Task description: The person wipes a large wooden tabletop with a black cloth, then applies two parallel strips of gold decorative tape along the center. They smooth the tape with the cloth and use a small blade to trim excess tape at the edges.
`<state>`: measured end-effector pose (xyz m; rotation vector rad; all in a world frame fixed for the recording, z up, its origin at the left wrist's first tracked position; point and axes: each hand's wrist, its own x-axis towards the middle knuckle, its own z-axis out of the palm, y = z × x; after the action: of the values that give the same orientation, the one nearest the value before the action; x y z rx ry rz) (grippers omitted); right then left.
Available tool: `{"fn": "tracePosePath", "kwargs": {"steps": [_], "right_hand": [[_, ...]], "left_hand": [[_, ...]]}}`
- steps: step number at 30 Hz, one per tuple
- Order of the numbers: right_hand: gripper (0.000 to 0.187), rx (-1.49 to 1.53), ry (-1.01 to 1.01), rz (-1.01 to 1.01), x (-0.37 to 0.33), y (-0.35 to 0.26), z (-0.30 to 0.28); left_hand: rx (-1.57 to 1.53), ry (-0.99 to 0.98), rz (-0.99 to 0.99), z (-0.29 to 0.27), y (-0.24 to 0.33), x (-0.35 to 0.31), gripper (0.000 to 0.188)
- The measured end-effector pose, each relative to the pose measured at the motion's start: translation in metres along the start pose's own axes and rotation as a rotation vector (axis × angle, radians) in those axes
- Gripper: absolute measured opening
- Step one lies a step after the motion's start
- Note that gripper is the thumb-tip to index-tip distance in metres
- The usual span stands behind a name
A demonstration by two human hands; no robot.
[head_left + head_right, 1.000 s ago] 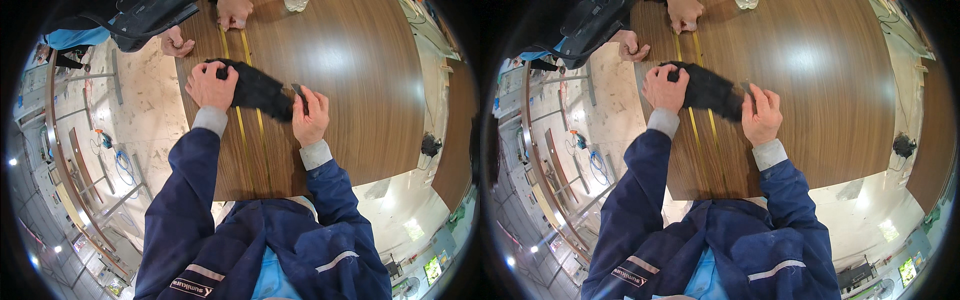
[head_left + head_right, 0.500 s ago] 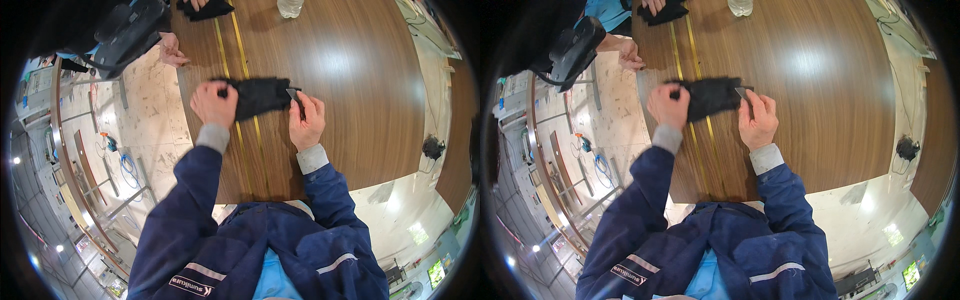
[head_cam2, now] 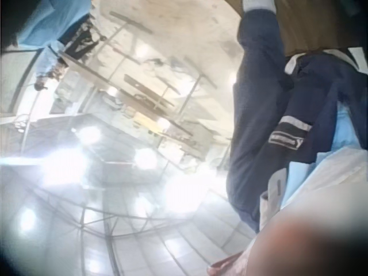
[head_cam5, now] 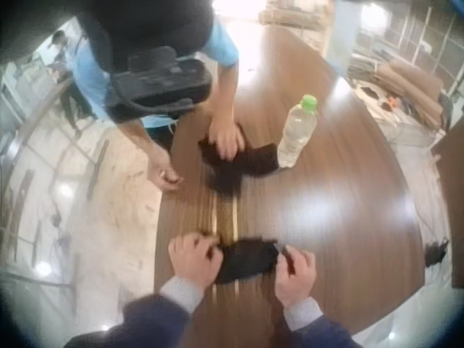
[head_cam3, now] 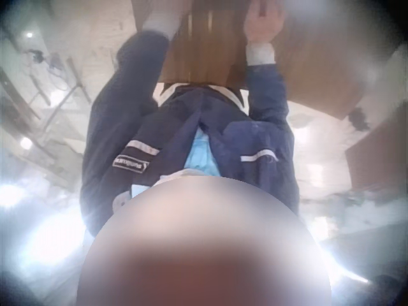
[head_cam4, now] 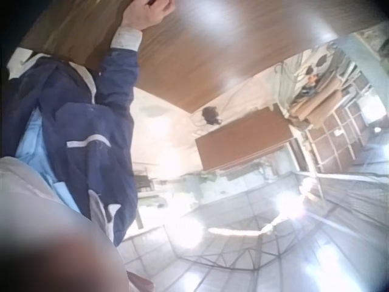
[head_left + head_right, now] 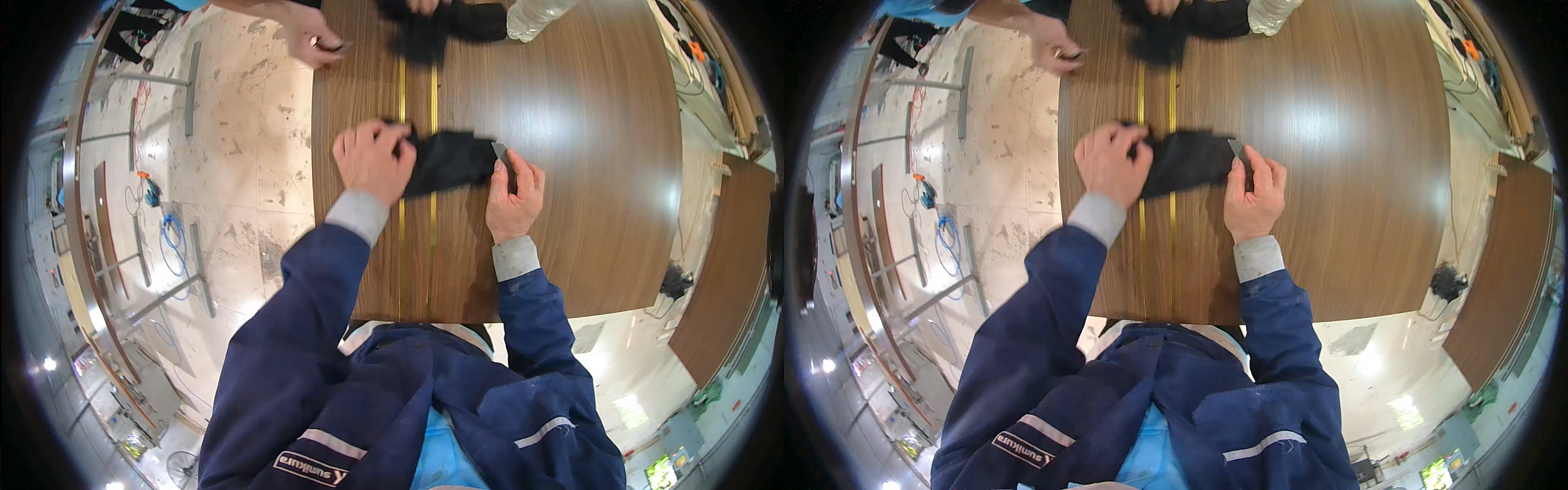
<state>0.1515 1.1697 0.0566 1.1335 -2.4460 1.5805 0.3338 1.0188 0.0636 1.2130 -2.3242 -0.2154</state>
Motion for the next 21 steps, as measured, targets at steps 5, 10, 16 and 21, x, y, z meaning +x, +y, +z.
{"fn": "tracePosePath", "kwargs": {"steps": [5, 10, 16, 21], "right_hand": [[0.029, -0.071, -0.053, -0.125, 0.000, -0.007, -0.001], [0.029, -0.064, -0.262, -0.305, 0.009, -0.023, 0.020], [0.022, -0.211, -0.308, -0.344, 0.049, -0.034, 0.082], [0.021, -0.220, -0.330, -0.373, 0.068, -0.039, 0.103]], "left_hand": [[-0.146, -0.125, 0.058, -0.093, -0.001, -0.124, 0.022], [-0.095, -0.209, -0.044, -0.110, -0.026, -0.157, 0.021], [-0.114, -0.199, -0.063, -0.101, -0.030, -0.159, 0.021], [-0.126, -0.192, -0.072, -0.105, -0.028, -0.155, 0.022]]}}
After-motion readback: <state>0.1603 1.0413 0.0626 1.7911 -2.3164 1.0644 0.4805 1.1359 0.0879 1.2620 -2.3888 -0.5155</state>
